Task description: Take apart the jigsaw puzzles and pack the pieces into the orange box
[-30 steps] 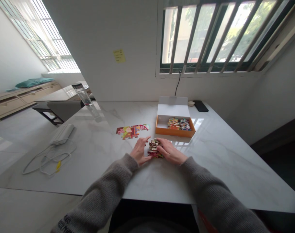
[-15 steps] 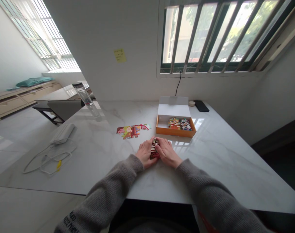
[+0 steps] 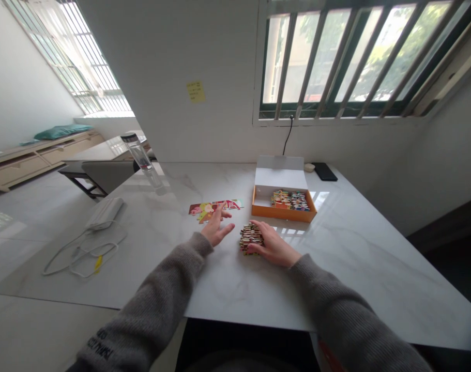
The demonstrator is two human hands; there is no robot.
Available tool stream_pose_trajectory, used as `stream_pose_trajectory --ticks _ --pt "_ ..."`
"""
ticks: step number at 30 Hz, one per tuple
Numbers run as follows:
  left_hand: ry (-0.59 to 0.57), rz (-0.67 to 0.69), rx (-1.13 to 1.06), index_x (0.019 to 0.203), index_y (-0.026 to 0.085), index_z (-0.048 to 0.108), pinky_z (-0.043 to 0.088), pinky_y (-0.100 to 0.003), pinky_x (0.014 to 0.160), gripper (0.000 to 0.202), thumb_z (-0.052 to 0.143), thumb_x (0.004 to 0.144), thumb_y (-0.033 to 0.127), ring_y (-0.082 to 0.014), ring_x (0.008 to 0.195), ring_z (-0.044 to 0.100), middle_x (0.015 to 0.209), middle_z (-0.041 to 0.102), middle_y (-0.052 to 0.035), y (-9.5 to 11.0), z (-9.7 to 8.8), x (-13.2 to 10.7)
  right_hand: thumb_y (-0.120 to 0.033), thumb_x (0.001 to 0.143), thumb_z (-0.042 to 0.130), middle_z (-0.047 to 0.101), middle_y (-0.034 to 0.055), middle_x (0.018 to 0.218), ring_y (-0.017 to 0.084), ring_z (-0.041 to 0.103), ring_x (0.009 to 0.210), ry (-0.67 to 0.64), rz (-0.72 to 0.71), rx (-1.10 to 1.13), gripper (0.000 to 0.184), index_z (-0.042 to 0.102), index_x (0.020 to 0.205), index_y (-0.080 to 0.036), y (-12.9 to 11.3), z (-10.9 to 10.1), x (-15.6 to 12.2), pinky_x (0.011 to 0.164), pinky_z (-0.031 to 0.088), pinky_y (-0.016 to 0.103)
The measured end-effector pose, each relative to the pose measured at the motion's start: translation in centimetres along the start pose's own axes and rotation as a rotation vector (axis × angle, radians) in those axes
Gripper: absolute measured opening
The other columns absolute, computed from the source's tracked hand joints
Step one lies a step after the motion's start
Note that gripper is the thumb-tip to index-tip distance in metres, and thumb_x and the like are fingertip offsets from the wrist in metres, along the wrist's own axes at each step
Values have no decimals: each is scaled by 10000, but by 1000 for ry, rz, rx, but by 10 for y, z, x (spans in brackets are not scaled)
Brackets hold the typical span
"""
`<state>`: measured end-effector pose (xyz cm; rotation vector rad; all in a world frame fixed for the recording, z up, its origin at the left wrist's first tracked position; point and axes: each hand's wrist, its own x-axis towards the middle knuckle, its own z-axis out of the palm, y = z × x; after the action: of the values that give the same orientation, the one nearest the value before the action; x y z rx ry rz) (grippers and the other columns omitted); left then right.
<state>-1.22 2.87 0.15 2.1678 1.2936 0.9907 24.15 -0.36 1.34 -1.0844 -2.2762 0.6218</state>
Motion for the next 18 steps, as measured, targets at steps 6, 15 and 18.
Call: stream_pose_trajectory --ticks 6,15,18 --pt "-206 47 634 1216 176 595 398 -485 1034 465 651 812 399 -324 1168 503 1252 576 -145 -47 -40 29 -433 860 664 547 149 1301 298 511 1232 -4 15 4 691 374 1439 -192 -1 -2 0 1056 410 468" --pt "-227 199 682 935 155 642 456 -444 913 289 494 908 402 -306 983 567 1016 657 -173 -59 -36 44 -419 858 665 542 155 1314 296 508 1242 -9 17 7 680 384 1435 -198 -2 -3 0 1055 412 467" --pt "-205 160 734 936 160 637 476 -412 866 282 441 935 364 -280 934 580 949 668 -149 -57 -33 45 -423 858 665 545 151 1307 296 509 1239 -8 15 8 681 381 1437 -202 -1 -2 0 1058 409 471"
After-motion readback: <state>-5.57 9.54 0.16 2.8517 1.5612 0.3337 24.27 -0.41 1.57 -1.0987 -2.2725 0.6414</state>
